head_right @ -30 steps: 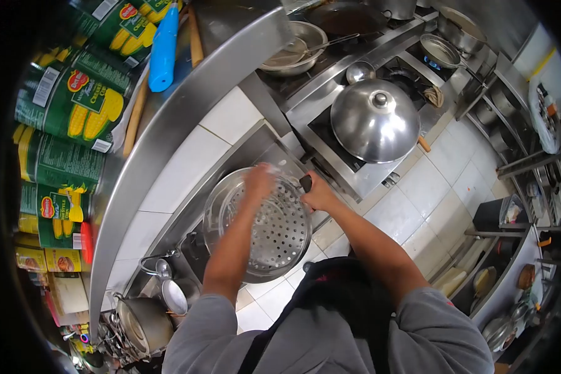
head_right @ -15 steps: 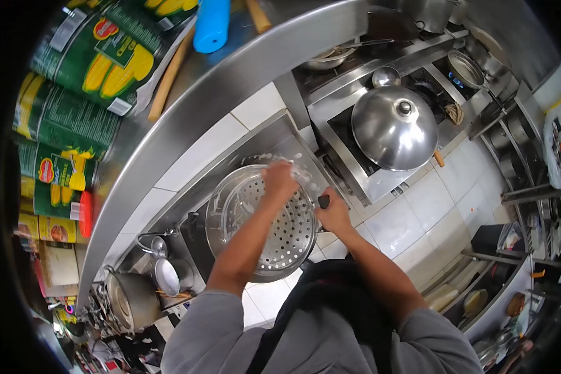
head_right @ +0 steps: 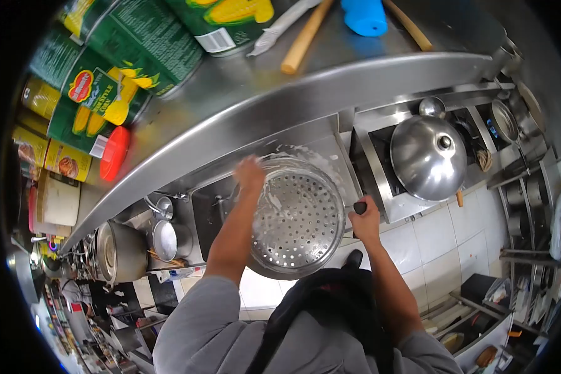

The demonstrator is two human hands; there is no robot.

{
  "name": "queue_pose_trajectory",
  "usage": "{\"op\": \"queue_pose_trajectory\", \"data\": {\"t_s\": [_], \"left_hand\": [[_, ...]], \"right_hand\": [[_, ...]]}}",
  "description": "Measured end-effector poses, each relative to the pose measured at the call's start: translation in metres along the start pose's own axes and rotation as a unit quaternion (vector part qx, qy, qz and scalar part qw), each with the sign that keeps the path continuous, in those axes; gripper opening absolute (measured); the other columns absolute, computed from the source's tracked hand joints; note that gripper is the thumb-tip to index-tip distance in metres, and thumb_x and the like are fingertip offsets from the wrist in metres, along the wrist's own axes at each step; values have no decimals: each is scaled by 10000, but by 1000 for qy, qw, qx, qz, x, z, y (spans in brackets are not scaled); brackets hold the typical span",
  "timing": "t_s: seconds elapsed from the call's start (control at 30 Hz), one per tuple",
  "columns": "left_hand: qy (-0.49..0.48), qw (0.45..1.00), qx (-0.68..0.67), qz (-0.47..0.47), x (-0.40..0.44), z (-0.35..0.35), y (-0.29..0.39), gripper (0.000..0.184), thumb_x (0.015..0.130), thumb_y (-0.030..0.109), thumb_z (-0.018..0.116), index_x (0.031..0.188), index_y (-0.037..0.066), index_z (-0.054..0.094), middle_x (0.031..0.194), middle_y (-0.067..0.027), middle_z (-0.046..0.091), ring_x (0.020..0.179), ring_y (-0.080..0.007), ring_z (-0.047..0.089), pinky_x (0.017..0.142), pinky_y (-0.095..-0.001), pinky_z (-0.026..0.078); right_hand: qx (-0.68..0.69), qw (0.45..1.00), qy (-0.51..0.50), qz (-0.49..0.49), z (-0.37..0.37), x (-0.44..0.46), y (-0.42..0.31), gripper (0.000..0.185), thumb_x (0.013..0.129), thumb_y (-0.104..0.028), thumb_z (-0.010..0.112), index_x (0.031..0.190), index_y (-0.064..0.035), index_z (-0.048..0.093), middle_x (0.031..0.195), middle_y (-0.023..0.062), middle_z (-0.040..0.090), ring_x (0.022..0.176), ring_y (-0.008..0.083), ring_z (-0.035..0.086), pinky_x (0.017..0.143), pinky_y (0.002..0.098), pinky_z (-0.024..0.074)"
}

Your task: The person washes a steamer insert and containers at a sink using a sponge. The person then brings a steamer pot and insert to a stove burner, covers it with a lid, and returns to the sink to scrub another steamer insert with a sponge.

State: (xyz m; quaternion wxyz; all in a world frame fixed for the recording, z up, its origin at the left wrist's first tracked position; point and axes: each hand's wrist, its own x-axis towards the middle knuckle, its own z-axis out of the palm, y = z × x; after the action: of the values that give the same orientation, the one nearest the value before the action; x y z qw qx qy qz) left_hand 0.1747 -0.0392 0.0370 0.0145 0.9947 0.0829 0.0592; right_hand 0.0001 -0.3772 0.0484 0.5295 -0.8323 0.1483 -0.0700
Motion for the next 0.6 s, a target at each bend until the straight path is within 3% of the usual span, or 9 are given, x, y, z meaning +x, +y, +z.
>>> {"op": "queue_pose_trajectory", "data": {"t_s": [0.07, 0.13, 0.17, 0.23, 0.33, 0.4, 0.47, 0.53, 0.6], "left_hand": [[30, 999, -31, -17, -35, -22, -37, 308, 820, 226, 592, 1097, 115, 670, 1096, -82, 666, 1072, -291, 605, 824, -490, 468], [151, 984, 80, -40, -51, -4, -60, 266, 826, 238, 604, 1031, 89, 683, 1031, -118, 679, 998, -294, 640, 812, -482, 474], [148, 985, 81, -45, -47, 6, -62, 266, 826, 238, 604, 1031, 89, 683, 1031, -118, 679, 998, -294, 640, 812, -482, 474], [58, 996, -49, 50, -17, 17, -39, 266, 823, 240, 626, 1021, 72, 684, 973, -140, 685, 948, -310, 652, 819, -484, 464], [122, 986, -31, 109, 6, 28, -20, 247, 790, 202, 650, 993, 64, 688, 915, -148, 683, 866, -330, 657, 811, -486, 456], [-11, 997, -45, 54, -8, 3, -47, 298, 761, 166, 667, 1044, 76, 681, 1017, -162, 659, 949, -340, 619, 830, -500, 437], [116, 991, 3, 67, -56, -10, -67, 367, 734, 113, 675, 1099, 82, 658, 1129, -167, 597, 1055, -364, 544, 855, -516, 412], [128, 987, -45, 87, -100, -17, -80, 396, 729, 96, 675, 1123, 74, 637, 1156, -164, 568, 1080, -376, 511, 863, -525, 400], [147, 981, -79, 94, -123, -45, -110, 426, 725, 79, 675, 1146, 67, 616, 1183, -161, 538, 1105, -388, 477, 871, -533, 388]], "right_hand": [[-14, 1000, 7, -7, -1, 2, -2, 269, 666, -73, 651, 906, -10, 546, 780, 204, 602, 741, 354, 619, 703, 410, 488], [-24, 999, -19, 7, -3, 5, -10, 273, 664, -72, 640, 909, -15, 534, 764, 199, 587, 733, 355, 611, 694, 408, 482], [-40, 999, -31, -5, -2, 6, -7, 277, 664, -71, 637, 914, -17, 532, 752, 196, 574, 720, 351, 601, 685, 404, 478], [-54, 997, -49, -22, -2, 10, -5, 284, 660, -62, 634, 921, -17, 532, 735, 168, 552, 703, 308, 575, 679, 382, 468], [-6, 1000, -12, -9, 5, 15, 5, 278, 652, -53, 639, 908, -14, 536, 743, 129, 546, 701, 265, 548, 683, 366, 461], [14, 1000, -17, 10, 3, 20, 8, 267, 647, -44, 639, 895, -13, 544, 752, 100, 542, 707, 225, 530, 678, 347, 452], [-4, 999, 30, -23, 3, 27, 10, 258, 648, -43, 641, 889, -16, 553, 747, 96, 534, 706, 207, 527, 669, 332, 448], [5, 1000, 26, 8, 0, 42, 13, 247, 653, -57, 647, 877, -12, 553, 722, 92, 538, 717, 195, 532, 700, 322, 453], [-37, 996, 21, -80, 4, 76, 57, 237, 670, -75, 653, 876, -11, 554, 751, 98, 556, 733, 202, 531, 719, 336, 455]]}}
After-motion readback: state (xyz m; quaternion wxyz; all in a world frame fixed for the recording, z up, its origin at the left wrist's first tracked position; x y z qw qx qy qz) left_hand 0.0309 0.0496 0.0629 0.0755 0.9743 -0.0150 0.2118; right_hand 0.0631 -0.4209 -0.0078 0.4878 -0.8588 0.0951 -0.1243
